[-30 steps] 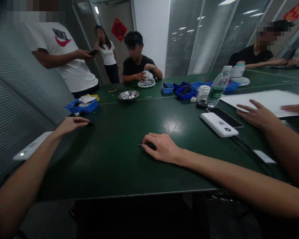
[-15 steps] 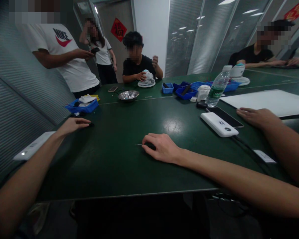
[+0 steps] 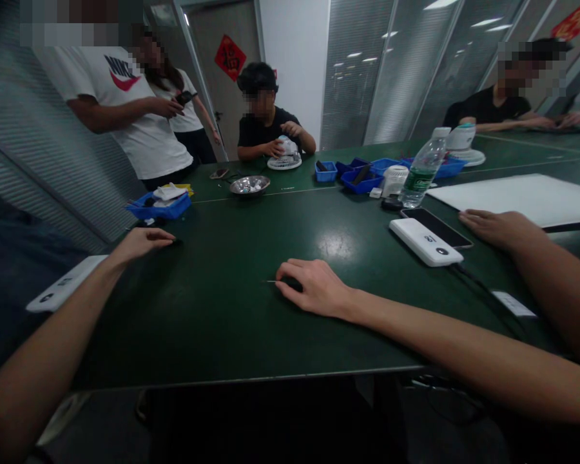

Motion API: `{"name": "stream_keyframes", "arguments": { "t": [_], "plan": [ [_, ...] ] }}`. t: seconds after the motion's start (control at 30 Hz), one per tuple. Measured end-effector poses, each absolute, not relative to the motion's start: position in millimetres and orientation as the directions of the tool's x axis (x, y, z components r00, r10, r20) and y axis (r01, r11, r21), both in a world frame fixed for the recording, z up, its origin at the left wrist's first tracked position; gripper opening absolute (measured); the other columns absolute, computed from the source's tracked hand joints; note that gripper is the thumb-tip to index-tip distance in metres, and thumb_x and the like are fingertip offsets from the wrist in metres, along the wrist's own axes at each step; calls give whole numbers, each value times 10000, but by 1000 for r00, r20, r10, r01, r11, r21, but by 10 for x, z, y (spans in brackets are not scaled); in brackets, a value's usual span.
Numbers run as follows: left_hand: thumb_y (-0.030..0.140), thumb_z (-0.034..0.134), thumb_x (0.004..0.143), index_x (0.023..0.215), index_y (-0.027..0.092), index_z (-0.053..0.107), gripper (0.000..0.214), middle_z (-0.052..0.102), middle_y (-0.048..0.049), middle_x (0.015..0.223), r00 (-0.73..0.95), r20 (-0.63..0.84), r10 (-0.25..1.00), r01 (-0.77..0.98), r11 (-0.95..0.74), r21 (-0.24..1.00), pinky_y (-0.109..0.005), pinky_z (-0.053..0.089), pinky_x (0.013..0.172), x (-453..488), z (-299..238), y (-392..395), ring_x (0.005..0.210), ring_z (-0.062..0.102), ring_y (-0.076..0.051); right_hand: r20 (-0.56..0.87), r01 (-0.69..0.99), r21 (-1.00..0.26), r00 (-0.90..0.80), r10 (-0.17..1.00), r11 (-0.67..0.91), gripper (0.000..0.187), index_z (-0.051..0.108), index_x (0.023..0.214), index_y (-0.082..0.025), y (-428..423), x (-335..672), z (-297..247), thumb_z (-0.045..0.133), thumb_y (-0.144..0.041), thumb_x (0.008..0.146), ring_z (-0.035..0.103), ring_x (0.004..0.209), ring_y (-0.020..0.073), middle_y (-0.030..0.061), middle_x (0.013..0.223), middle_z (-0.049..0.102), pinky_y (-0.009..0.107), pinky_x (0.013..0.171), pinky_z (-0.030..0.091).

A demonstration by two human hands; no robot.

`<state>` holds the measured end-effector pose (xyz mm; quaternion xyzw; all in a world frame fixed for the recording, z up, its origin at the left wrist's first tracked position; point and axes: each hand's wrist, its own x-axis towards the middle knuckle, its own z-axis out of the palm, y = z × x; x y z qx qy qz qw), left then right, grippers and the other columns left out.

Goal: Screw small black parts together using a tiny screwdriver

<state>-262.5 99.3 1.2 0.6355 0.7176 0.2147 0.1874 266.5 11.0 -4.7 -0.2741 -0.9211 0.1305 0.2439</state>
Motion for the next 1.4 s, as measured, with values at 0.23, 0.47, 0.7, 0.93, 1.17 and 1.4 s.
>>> {"name": "stream_keyframes", "arguments": {
  "t": [0.23,0.47,0.7,0.93,1.17,1.4],
  "plan": [
    [452,777,707,1019,244,796,376,770,-46,1021,-129,41,991,869,93,486,-303,528,744,-2508,83,928,866,708,-235,374,441,-378,-731,570,814,196,647,1040,-181,104,2664,-24,538,-339,999,573,703,127,43,954,673,267,646,401],
    [522,771,718,1079,192,767,489,759,-75,1073,-76,-59,995,784,96,613,-318,540,812,-2365,82,926,925,694,-234,356,453,-381,-733,580,806,204,646,1050,-186,101,2665,-24,537,-351,1001,570,689,125,39,955,672,269,637,403],
    [494,722,819,1039,209,764,363,737,-61,1048,342,-110,933,680,-165,714,-328,523,825,-1102,183,598,941,670,-226,349,468,-379,-727,592,798,204,641,1051,-185,109,2652,-16,533,-351,1006,577,718,137,43,956,668,272,657,408],
    [376,631,958,1088,172,712,255,682,-54,973,629,113,769,518,-523,677,-254,460,691,-41,101,-38,786,595,-144,376,470,-389,-704,602,792,140,647,1013,-183,107,2656,-32,572,-287,957,583,714,141,34,904,668,269,668,406],
    [311,668,933,1029,175,704,170,648,-47,935,620,160,768,547,-569,614,-265,448,674,-54,59,-77,778,578,-151,387,431,-422,-710,589,797,110,662,936,-178,93,2663,-6,583,-249,910,574,687,130,22,855,669,257,645,397],
    [335,645,953,1051,173,699,197,652,-54,940,627,153,764,540,-568,620,-272,447,697,1,82,-117,787,573,-158,370,403,-409,-747,553,818,107,649,971,-185,92,2664,-20,580,-254,928,559,682,124,18,868,663,257,633,392]
  ]
}}
